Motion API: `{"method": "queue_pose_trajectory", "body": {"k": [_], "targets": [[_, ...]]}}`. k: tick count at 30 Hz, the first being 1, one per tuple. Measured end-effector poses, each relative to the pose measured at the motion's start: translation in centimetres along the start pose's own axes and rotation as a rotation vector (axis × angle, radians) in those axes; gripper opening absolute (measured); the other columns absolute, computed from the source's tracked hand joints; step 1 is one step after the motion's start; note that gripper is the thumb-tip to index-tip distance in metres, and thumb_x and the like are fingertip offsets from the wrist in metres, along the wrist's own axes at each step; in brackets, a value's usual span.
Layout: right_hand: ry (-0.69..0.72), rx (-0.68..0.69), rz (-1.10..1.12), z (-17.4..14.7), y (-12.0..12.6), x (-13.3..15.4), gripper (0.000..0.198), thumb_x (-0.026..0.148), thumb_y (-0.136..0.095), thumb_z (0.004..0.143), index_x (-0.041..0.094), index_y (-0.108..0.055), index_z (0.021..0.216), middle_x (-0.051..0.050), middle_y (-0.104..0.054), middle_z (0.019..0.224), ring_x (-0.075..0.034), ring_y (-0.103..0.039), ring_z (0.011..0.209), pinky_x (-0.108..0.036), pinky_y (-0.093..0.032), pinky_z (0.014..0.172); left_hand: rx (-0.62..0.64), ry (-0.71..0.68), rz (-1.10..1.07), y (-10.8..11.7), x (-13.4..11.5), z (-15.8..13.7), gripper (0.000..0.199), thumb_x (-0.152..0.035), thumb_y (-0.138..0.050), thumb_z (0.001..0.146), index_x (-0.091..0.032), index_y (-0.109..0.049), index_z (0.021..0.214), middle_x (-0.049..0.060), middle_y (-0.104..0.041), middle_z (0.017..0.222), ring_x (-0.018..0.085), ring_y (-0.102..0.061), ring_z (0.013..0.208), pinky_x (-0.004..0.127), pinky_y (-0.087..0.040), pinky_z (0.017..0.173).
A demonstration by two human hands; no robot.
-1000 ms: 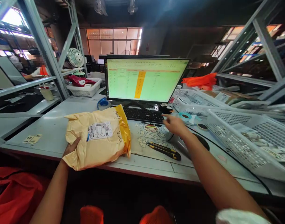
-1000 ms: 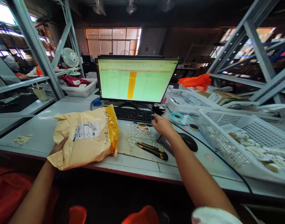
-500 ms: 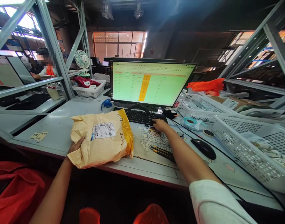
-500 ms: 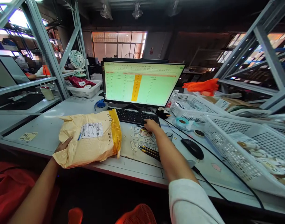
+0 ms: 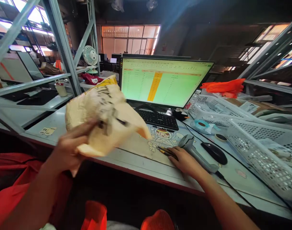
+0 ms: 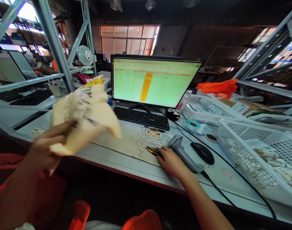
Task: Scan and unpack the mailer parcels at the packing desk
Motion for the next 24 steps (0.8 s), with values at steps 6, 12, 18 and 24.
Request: {"method": "queue_pose_trajectory", "body": {"k": [6, 12, 18, 24], "targets": [[-0.112, -0.286, 0.082, -1.5, 2.8, -0.6, 0.055, 0.046, -0.037, 0.100, 0.012, -0.064, 0.134, -0.020, -0.067, 0.122, -0.034, -0.067, 0.107, -0.050, -0.054, 0.096, 0.802, -0.372, 0.474, -14.2, 3.0, -5.4, 0.039, -0.048, -0.081, 0.082, -0.019, -0.072, 0.105, 0.016, -0.046, 0.161, 0.036, -0.039, 0.153, 0.055, -0.025, 0.131], [0.108, -0.355, 0.190, -3.0, 8.5, 6.7, 0.050, 0.051, -0.044, 0.100, 0.021, -0.063, 0.135, -0.015, -0.069, 0.119, -0.032, -0.067, 0.109, -0.047, -0.054, 0.095, 0.301, -0.218, 0.722, -11.0, 6.3, -3.1, 0.060, -0.047, -0.066, 0.096, -0.016, -0.055, 0.145, 0.017, -0.049, 0.159, 0.033, -0.038, 0.153, 0.053, -0.031, 0.127], [0.431, -0.233, 0.286, -2.3, 9.3, 18.0, 0.042, 0.043, -0.047, 0.103, 0.023, -0.062, 0.137, -0.011, -0.068, 0.117, -0.027, -0.068, 0.105, -0.041, -0.055, 0.092, 0.194, -0.160, 0.809, -12.3, 9.3, -1.6, 0.032, -0.033, -0.049, 0.106, -0.014, -0.072, 0.118, 0.015, -0.074, 0.124, 0.028, -0.067, 0.119, 0.041, -0.048, 0.104], [0.540, -0.099, 0.107, -0.6, 7.0, 23.5, 0.042, 0.041, -0.049, 0.100, 0.025, -0.066, 0.136, -0.010, -0.067, 0.112, -0.022, -0.067, 0.087, -0.035, -0.053, 0.077, -0.013, -0.265, 0.775, -10.2, 6.5, -0.8, 0.039, -0.038, -0.042, 0.109, -0.018, -0.072, 0.094, 0.009, -0.075, 0.087, 0.022, -0.069, 0.084, 0.031, -0.041, 0.073]]}}
Point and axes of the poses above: each hand's wrist, its own z-axis towards the middle knuckle, its own y-axis out of the back of the hand, x = y × z, the point moved 8 cm from there along z, towards the middle knuckle
